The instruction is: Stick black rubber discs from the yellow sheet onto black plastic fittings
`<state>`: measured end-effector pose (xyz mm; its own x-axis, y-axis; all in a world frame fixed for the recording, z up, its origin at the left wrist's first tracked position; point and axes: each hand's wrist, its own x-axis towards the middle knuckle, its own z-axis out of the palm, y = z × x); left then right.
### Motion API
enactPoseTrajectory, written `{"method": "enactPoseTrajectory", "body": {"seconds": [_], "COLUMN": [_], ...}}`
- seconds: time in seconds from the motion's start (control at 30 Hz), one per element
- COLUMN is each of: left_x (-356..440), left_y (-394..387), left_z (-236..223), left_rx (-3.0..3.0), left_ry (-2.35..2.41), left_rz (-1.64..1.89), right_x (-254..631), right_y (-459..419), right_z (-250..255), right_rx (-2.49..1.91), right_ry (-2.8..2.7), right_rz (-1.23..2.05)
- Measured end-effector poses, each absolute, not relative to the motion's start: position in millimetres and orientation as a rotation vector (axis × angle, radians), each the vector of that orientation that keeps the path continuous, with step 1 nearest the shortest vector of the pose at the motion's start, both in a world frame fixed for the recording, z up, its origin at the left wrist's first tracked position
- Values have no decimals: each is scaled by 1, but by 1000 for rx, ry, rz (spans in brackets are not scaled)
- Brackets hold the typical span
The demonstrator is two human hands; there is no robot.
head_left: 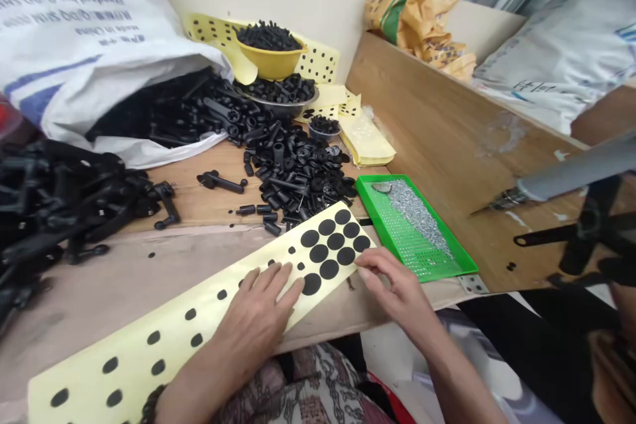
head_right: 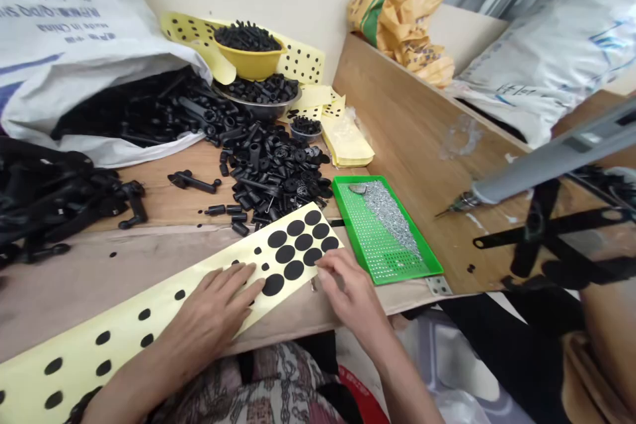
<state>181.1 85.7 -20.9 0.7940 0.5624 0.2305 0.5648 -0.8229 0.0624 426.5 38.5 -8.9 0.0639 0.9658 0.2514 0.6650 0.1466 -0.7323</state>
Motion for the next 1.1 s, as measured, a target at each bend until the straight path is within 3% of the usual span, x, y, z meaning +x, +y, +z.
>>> {"method": "enactPoseTrajectory", "body": {"seconds": [0.23,0.57,0.73,0.97,1.1], "left_x": [194,190,188,188,188], "left_y": [82,82,85,88,91], "left_z": [-19,-23,-38,-53,-60], "left_rx": [-3005,-2985,-2895,-2786,-2733], "left_ry": [-974,-997,-981,-989,-945], "left_rz": [-317,-371,-568,-756,-830], "right_x": [392,414,413,407,410], "right_y": [41,21,25,29,25], "right_z": [-11,-17,-15,-24,-8], "right_rx": [-1598,-1782,-1745,-1731,-1546], "right_ry": [-1887,-2210,-2206,-2322,-2251], "right_rz": [477,-48,115,25,412]}}
